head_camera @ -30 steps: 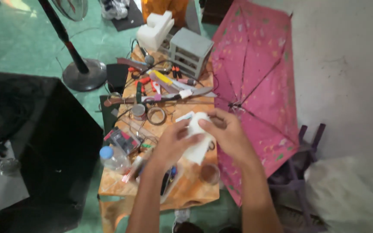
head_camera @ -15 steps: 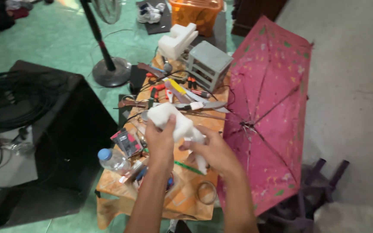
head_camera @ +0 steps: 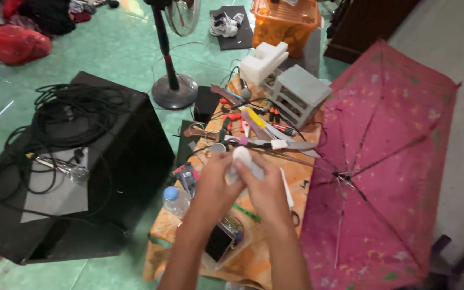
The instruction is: Repairing or assembling a power supply or electronic unit using tools on a workbench.
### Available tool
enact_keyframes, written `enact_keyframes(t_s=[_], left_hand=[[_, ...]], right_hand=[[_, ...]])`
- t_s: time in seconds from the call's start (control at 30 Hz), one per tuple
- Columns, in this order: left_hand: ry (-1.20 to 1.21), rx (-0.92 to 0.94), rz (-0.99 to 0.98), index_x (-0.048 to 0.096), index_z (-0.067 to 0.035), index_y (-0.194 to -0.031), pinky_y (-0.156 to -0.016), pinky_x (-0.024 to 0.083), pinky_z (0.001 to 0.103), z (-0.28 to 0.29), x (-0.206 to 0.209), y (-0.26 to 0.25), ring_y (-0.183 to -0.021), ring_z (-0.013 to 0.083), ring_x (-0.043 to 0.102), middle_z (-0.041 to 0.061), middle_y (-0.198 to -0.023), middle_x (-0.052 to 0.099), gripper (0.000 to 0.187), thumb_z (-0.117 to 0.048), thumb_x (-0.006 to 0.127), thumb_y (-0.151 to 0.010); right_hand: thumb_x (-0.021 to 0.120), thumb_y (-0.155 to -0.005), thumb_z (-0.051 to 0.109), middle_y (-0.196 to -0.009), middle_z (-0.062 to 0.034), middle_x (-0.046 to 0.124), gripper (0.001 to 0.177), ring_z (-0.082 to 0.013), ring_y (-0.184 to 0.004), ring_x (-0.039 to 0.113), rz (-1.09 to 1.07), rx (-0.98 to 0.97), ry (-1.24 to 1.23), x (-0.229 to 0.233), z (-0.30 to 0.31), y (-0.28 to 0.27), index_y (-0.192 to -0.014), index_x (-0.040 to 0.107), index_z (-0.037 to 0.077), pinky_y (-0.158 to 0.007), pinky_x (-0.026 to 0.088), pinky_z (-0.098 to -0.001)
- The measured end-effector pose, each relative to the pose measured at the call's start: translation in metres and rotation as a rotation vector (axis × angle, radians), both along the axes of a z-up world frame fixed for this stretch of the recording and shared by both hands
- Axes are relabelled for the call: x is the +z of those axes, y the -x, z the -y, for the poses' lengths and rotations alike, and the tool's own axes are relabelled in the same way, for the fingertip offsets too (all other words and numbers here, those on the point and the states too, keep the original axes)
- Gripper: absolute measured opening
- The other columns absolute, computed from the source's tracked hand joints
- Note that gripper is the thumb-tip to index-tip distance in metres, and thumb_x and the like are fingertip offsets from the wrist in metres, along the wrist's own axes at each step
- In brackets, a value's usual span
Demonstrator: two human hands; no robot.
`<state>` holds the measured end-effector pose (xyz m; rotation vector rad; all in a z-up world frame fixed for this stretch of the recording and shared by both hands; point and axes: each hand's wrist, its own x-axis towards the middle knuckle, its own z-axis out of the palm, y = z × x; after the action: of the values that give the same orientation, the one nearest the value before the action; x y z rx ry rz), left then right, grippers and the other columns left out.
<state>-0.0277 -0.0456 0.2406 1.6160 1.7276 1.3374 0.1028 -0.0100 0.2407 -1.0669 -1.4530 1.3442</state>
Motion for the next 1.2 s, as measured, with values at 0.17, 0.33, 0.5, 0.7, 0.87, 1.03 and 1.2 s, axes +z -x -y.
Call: enact_keyframes(t_s=[0.17, 0.33, 0.5, 0.7, 0.87, 1.03, 1.2], left_hand=[[-0.038, -0.112, 0.038, 0.069, -0.003, -0.120, -0.102, 0.049, 0.041, 0.011, -0.002, 0.091, -0.120, 0.0352, 0.064, 0.018, -0.128, 0.066, 0.049, -0.021, 0.082, -0.077], [0.128, 0.086, -0.223, 0.068, -0.003, -0.127, -0.097, 0.044, 0.048, 0.030, -0.080, 0.145, -0.118, 0.0434, 0.055, 0.027, -0.130, 0.056, 0.071, -0.027, 0.095, -0.066], [0.540, 0.026, 0.100, 0.075, -0.019, -0.120, -0.081, 0.061, 0.041, 0.036, -0.155, 0.134, -0.091, 0.0300, 0.076, 0.010, -0.102, 0.076, 0.047, -0.013, 0.077, -0.072], [0.210, 0.171, -0.076, 0.071, -0.012, -0.120, -0.075, 0.053, 0.051, 0.033, -0.141, 0.164, -0.087, 0.0413, 0.069, 0.020, -0.092, 0.073, 0.046, -0.015, 0.079, -0.074], [0.252, 0.237, 0.026, 0.072, -0.009, -0.107, -0.067, 0.054, 0.044, 0.046, -0.019, 0.264, -0.075, 0.0345, 0.070, 0.016, -0.081, 0.073, 0.037, -0.031, 0.081, -0.079], [-0.009, 0.545, 0.061, 0.070, -0.007, -0.116, -0.065, 0.055, 0.037, 0.089, 0.037, 0.383, -0.071, 0.0261, 0.074, 0.015, -0.082, 0.073, 0.044, -0.034, 0.079, -0.082], [-0.054, 0.849, -0.225, 0.072, -0.009, -0.125, -0.080, 0.054, 0.048, 0.151, 0.055, 0.464, -0.092, 0.0398, 0.070, 0.021, -0.101, 0.074, 0.045, -0.031, 0.079, -0.086]], right_hand=[[0.067, -0.086, 0.010, -0.098, -0.0038, 0.077, 0.031, -0.0101, -0.082, 0.068, 0.071, -0.188, 0.047, -0.011, 0.004, 0.029, -0.115, 0.077, 0.003, -0.072, 0.054, -0.0256], [0.058, -0.084, 0.006, -0.080, -0.0017, 0.068, 0.032, -0.0118, -0.062, 0.060, 0.013, -0.221, 0.259, -0.032, 0.012, 0.049, -0.109, 0.078, 0.006, -0.053, 0.048, -0.0285], [0.069, -0.087, 0.014, -0.072, -0.0014, 0.065, 0.020, -0.0115, -0.055, 0.058, 0.093, -0.235, 0.344, -0.030, 0.021, 0.078, -0.105, 0.075, 0.007, -0.047, 0.045, -0.0291], [0.076, -0.086, 0.028, -0.075, -0.0018, 0.066, 0.036, -0.0125, -0.058, 0.058, 0.016, -0.215, 0.385, -0.076, 0.019, 0.106, -0.108, 0.074, 0.000, -0.048, 0.044, -0.0290], [0.074, -0.085, 0.036, -0.082, 0.0010, 0.073, 0.043, -0.0093, -0.069, 0.064, 0.110, -0.157, 0.349, -0.030, 0.024, 0.181, -0.110, 0.074, 0.001, -0.061, 0.049, -0.0258], [0.075, -0.088, 0.039, -0.082, 0.0026, 0.070, 0.042, -0.0066, -0.074, 0.061, 0.258, 0.075, 0.090, 0.003, 0.031, 0.298, -0.103, 0.077, 0.001, -0.066, 0.048, -0.0249], [0.075, -0.087, 0.033, -0.077, 0.0000, 0.069, 0.032, -0.0103, -0.068, 0.062, 0.139, 0.498, 0.007, 0.022, 0.059, 0.439, -0.098, 0.075, 0.003, -0.061, 0.051, -0.0288]])
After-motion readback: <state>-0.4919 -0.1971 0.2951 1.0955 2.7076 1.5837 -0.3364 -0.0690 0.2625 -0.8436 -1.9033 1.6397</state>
